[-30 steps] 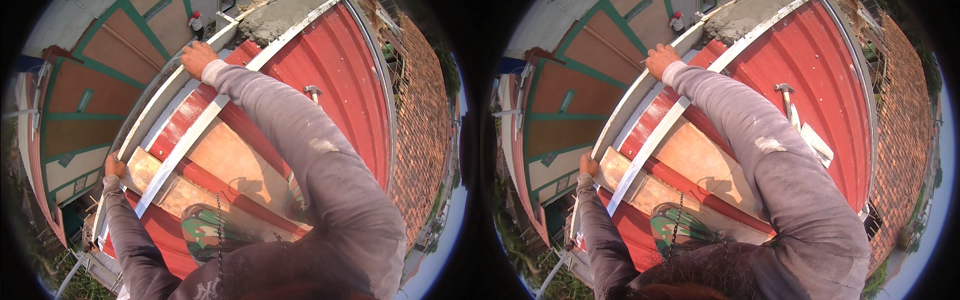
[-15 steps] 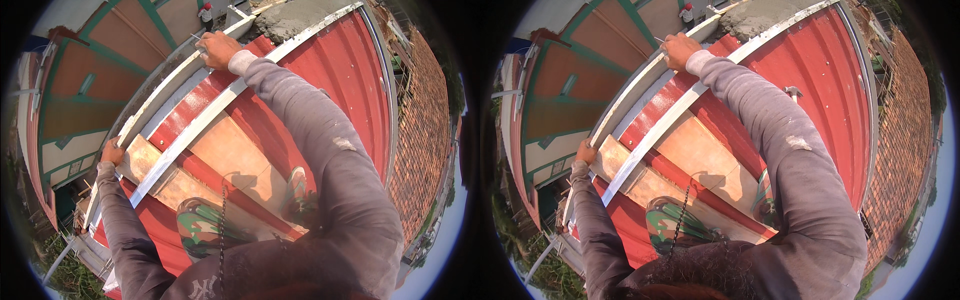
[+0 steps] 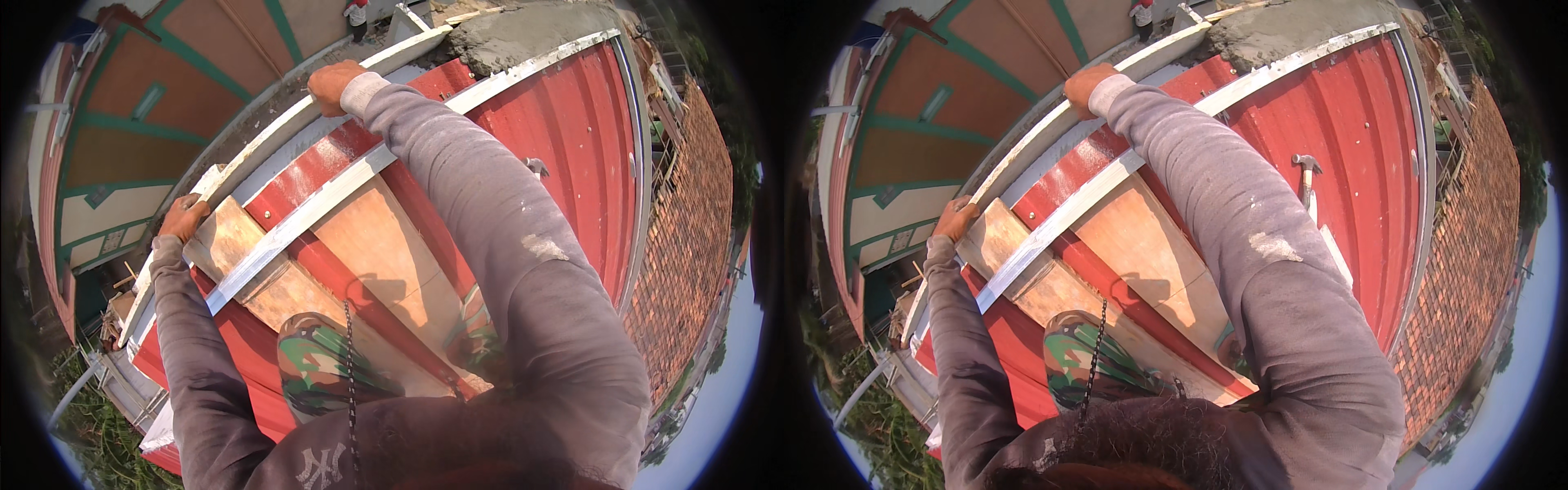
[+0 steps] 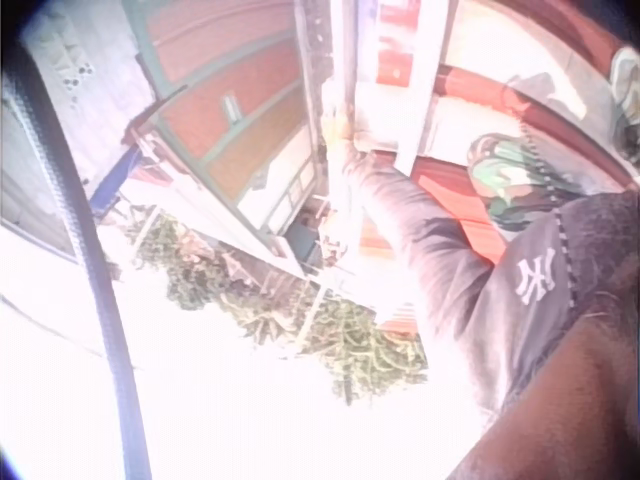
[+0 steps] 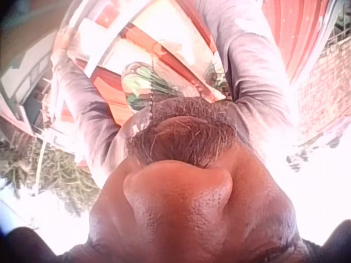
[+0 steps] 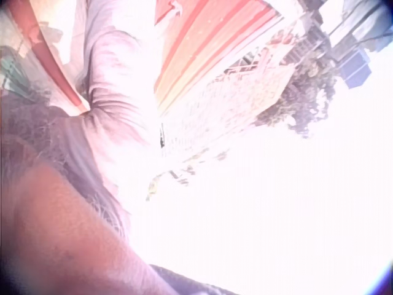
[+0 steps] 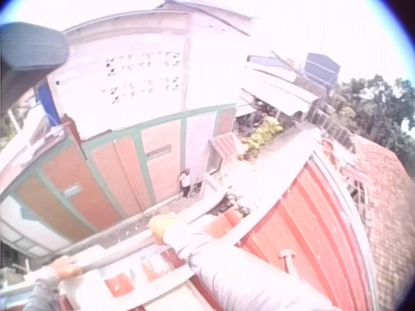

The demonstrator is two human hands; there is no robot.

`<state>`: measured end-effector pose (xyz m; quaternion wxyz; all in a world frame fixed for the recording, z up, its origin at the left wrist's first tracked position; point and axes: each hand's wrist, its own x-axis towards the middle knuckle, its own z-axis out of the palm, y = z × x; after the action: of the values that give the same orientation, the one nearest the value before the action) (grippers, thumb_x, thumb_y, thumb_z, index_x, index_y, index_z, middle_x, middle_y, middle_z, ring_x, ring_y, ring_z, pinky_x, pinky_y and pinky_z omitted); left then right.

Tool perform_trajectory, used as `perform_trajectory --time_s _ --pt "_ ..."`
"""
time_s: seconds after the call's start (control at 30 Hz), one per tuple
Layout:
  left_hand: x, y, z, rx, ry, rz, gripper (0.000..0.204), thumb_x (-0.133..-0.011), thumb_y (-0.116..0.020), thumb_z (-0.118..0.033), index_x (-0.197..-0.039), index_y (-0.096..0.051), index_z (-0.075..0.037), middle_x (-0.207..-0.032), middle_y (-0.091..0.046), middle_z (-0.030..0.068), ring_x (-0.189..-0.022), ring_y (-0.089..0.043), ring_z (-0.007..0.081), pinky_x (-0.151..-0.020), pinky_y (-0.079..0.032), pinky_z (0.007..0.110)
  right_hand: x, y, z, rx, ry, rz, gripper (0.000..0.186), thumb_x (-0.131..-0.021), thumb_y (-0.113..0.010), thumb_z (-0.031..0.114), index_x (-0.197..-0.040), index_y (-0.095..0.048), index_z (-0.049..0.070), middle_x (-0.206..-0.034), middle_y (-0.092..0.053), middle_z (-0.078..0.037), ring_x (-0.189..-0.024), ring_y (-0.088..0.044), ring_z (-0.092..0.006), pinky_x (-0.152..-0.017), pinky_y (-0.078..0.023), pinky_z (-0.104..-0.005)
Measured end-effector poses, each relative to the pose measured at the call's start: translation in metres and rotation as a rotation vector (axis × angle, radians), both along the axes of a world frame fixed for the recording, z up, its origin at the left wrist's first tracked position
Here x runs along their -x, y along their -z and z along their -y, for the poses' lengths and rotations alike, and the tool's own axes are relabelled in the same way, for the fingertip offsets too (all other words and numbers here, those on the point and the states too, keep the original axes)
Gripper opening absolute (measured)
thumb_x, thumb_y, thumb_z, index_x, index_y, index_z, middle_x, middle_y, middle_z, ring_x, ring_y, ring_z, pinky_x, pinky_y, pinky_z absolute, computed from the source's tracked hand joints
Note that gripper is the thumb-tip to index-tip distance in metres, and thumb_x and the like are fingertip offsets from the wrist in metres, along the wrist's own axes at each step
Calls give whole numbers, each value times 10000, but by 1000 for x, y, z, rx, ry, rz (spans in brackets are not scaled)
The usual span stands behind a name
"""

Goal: The person repairs a roof by positioning wooden planks and metal strips along the ridge. They use a hammer to drive nails through the metal strips and wood into the roof structure, securing the new sections in place.

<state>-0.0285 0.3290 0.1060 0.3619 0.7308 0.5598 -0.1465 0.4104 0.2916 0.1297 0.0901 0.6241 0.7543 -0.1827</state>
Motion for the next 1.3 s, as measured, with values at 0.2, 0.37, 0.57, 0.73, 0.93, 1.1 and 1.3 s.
perform_trajectory --time_s 0.2,0.37,0.57,0.73,0.93,1.1,1.3 --pt "8 12 -41 239 121 -17 658 -904 -582 -518 -1389 -646 -79 -1429 -657 191 -1243 -612 364 -1095 -432 449 -5 16 -10 -22 71 -53 273 -857 -673 125 -1086 -794 40 -1132 -781 -198 -1093 -743 -393 -967 -588 -479" --pt "-132 -6 -62 347 -178 116 769 -1018 -360 -550 -1585 -498 -48 -1629 -499 204 -1536 -420 385 -1246 -268 571 -14 24 -12 -6 74 -77 284 -846 -681 151 -1085 -796 50 -1121 -782 -198 -1108 -736 -387 -974 -581 -480" --pt "-262 56 -99 384 -224 406 576 -1054 -413 -320 -1507 -574 -3 -1563 -553 234 -1492 -484 361 -1224 -374 433 -8 14 -13 -12 53 -77 299 -821 -700 166 -1084 -805 69 -1119 -782 -198 -1099 -738 -380 -965 -581 -478" --pt "-295 93 -112 -73 775 -21 464 -1051 -487 -334 -1327 -717 -40 -1329 -734 200 -1266 -684 324 -1052 -511 409 -12 14 -9 -51 33 -94 320 -823 -709 177 -1111 -815 84 -1100 -790 -187 -1059 -755 -364 -941 -592 -474" --pt "-302 89 -104 71 589 102 437 -1039 -507 -337 -1296 -741 -73 -1359 -712 209 -1261 -674 289 -1064 -488 421 -21 13 -15 87 127 -192 358 -798 -739 269 -1089 -833 83 -1118 -796 -158 -1046 -755 -323 -947 -580 -435" --pt "-319 101 -118 351 279 322 344 -1035 -451 -338 -1134 -696 -120 -1187 -727 110 -1010 -635 212 -942 -466 355 -77 28 -50 -201 17 -187 430 -874 -653 294 -1187 -796 36 -1178 -785 -176 -1059 -751 -331 -979 -570 -394" --pt "-353 75 -93 275 321 233 431 -1050 -478 -314 -1404 -638 -126 -1373 -701 134 -1222 -664 251 -1091 -459 429 -102 20 -1 -133 121 -202 445 -858 -659 208 -1283 -777 145 -1174 -785 -174 -1093 -744 -356 -994 -568 -432"
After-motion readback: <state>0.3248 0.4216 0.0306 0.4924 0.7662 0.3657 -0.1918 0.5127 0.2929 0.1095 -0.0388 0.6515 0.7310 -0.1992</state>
